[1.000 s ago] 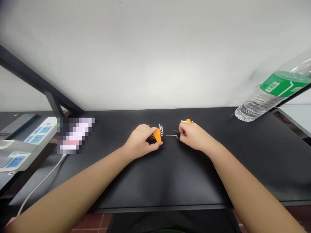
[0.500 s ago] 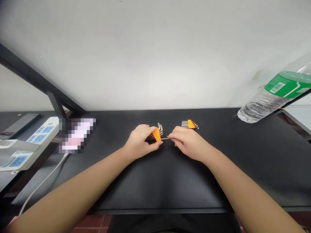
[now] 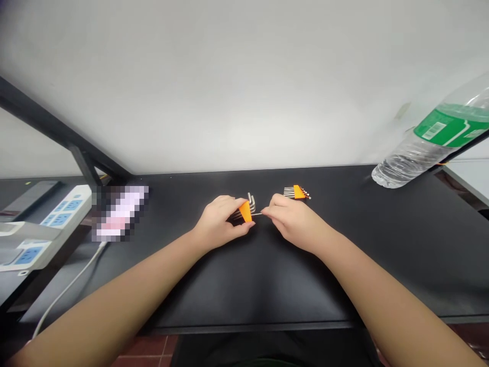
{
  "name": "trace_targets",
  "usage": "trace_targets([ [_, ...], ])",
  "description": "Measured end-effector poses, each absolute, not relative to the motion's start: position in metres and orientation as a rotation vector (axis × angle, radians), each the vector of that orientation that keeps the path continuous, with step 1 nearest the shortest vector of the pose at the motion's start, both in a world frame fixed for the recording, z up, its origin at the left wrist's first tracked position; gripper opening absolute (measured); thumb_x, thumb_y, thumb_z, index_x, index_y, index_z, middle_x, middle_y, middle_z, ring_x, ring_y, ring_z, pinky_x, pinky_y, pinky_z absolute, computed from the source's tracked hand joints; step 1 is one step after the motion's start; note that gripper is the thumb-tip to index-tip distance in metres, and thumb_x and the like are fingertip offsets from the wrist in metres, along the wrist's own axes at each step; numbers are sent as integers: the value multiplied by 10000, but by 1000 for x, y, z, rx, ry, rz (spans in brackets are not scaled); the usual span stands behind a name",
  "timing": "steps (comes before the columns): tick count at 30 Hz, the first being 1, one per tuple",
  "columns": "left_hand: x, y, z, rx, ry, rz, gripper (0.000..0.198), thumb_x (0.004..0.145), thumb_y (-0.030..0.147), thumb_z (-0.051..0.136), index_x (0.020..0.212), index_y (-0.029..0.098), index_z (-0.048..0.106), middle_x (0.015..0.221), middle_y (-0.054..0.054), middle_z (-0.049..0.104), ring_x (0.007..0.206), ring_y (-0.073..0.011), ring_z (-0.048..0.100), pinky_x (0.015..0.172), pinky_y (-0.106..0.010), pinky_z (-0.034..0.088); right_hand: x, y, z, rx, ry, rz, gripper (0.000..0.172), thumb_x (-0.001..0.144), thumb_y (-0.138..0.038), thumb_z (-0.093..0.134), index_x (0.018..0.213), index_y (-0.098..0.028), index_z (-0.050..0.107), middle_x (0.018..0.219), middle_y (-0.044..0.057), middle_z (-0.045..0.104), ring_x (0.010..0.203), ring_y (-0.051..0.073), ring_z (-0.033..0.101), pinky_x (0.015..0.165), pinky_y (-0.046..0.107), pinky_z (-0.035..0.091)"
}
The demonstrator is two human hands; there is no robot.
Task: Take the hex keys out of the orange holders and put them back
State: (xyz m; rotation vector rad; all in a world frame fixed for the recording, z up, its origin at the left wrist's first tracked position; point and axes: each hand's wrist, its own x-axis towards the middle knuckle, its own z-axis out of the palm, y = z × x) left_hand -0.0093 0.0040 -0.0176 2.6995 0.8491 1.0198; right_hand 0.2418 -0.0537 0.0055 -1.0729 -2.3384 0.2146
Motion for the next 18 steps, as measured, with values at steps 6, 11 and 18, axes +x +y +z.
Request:
trace_targets([
  [6,-10,4,-18,2706,842,992,362,856,420,746,1117,199,628,810,-4,712,719,-171,626,801,-352,515,238,-56,8,-1074,-2395,33,294,987,-43,446,1003,-170,710,977,81,628,711,134,552,622,261,463],
  [11,-8,3,-19,2726,835,941,371,857,430,742,1122,199,624,774,5,680,708,-174,611,783,-350,509,233,-58,7,-1119,-2431,57,272,973,-36,453,995,-167,690,998,80,630,740,144,559,653,273,478],
  [18,-6,1,-19,2701,853,919,295,853,412,715,1055,214,629,753,8,676,708,-177,616,780,-350,505,219,-62,3,-1139,-2468,253,267,975,-54,443,1113,-199,620,1136,90,614,850,174,616,709,302,517],
])
